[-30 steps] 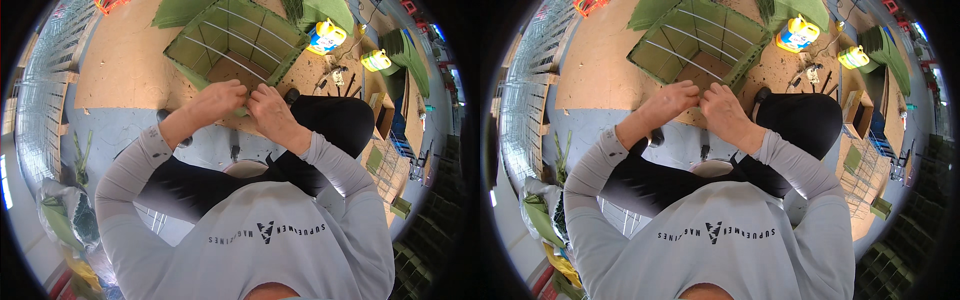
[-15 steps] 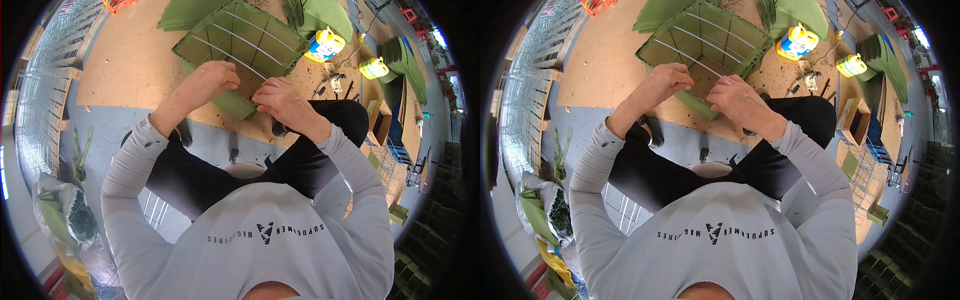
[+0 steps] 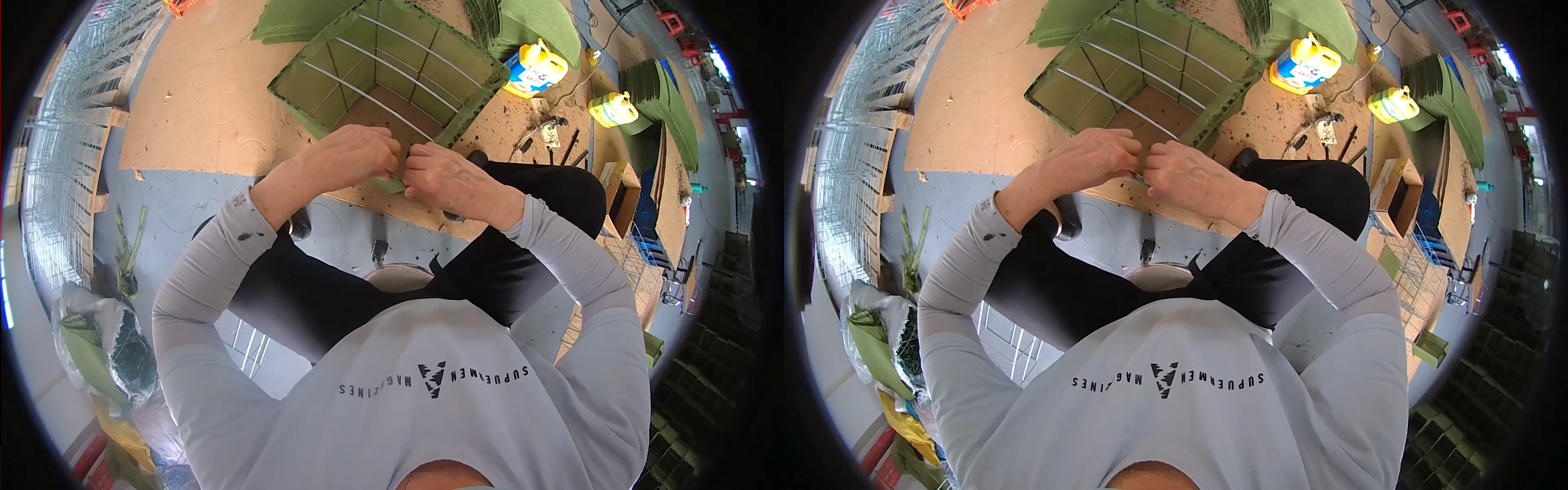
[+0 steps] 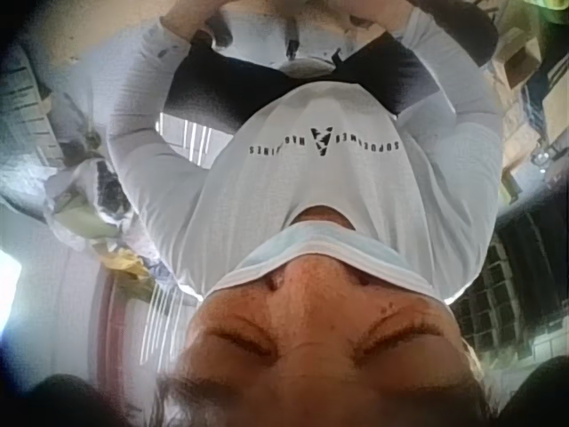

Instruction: The recorder uses a hot glue gun to attach artificial turf pieces to a wire frame to create a planter or decorative box.

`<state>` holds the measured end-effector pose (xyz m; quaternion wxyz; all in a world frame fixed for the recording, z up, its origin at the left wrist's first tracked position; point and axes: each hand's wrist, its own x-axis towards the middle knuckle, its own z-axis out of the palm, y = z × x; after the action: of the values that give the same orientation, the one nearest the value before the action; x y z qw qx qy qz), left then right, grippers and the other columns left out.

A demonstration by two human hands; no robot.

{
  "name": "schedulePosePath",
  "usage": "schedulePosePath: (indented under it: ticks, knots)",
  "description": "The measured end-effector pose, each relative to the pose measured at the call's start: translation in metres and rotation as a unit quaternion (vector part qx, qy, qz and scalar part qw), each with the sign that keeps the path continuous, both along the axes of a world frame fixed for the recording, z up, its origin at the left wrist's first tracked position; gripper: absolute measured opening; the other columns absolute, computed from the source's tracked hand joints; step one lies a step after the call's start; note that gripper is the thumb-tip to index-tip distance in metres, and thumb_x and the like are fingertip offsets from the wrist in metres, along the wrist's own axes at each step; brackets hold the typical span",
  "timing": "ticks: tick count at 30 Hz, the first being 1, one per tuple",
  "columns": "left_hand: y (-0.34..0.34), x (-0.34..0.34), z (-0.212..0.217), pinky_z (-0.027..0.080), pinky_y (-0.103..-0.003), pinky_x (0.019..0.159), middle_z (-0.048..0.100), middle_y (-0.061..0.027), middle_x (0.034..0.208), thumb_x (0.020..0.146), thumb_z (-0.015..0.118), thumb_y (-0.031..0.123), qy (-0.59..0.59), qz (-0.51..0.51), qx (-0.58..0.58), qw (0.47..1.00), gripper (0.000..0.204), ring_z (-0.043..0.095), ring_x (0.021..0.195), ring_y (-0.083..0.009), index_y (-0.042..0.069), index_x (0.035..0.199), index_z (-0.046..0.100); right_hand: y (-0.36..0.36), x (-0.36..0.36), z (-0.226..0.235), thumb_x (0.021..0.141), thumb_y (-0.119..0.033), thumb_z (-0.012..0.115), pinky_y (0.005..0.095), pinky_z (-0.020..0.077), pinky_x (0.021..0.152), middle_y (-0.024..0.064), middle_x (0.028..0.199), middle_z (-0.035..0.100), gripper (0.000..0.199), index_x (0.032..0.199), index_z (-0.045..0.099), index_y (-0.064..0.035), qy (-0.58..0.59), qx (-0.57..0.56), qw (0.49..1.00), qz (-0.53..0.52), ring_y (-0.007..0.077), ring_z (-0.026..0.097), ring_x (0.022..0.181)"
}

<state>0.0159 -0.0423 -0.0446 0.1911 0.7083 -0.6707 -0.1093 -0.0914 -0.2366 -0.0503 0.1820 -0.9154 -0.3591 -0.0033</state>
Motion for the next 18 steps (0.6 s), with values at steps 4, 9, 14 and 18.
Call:
schedulePosePath:
  ticks: [4,9,14,18]
  knots:
    - [-0.003,0.004,0.002,0.048,-0.037,0.068,0.055,-0.0027,0.074,0.076,0.07,0.013,0.016,-0.002,-0.006,1.0,0.01,0.056,0.082,-0.0229,0.005,0.073,0.066,-0.005,0.008,0.003,0.078,-0.023,0.068,0.0355,0.0451,0.084,0.0049,0.084,0.062,0.019,0.08,0.066,-0.0049,-0.001,-0.025,0.999,0.026,0.0227,0.056,0.091]
    - [-0.004,-0.012,0.004,0.049,-0.037,0.072,0.057,-0.0032,0.082,0.074,0.072,0.011,-0.013,0.05,-0.056,0.997,0.014,0.057,0.085,-0.0234,0.006,0.087,0.069,-0.029,0.014,0.011,0.078,-0.023,0.068,0.0368,0.0451,0.084,0.005,0.089,0.063,0.019,0.086,0.067,-0.0055,-0.001,0.023,0.998,0.065,0.0234,0.057,0.094]
    - [-0.008,-0.031,0.002,0.051,-0.035,0.074,0.056,-0.0041,0.085,0.072,0.074,0.012,-0.029,0.09,-0.062,0.994,0.018,0.057,0.087,-0.023,0.006,0.088,0.068,-0.056,0.011,0.027,0.076,-0.009,0.069,0.0374,0.0483,0.081,0.0083,0.092,0.06,0.019,0.094,0.064,-0.0039,-0.063,0.075,0.995,-0.018,0.0277,0.058,0.092]
    - [-0.011,-0.044,-0.007,0.051,-0.035,0.073,0.055,-0.0044,0.083,0.072,0.074,0.014,-0.026,0.103,-0.046,0.993,0.014,0.057,0.087,-0.0228,0.006,0.08,0.065,-0.064,0.02,0.037,0.075,-0.005,0.066,0.0355,0.0499,0.079,0.0076,0.09,0.06,0.015,0.09,0.063,-0.0044,-0.04,0.113,0.99,-0.069,0.0264,0.058,0.09]
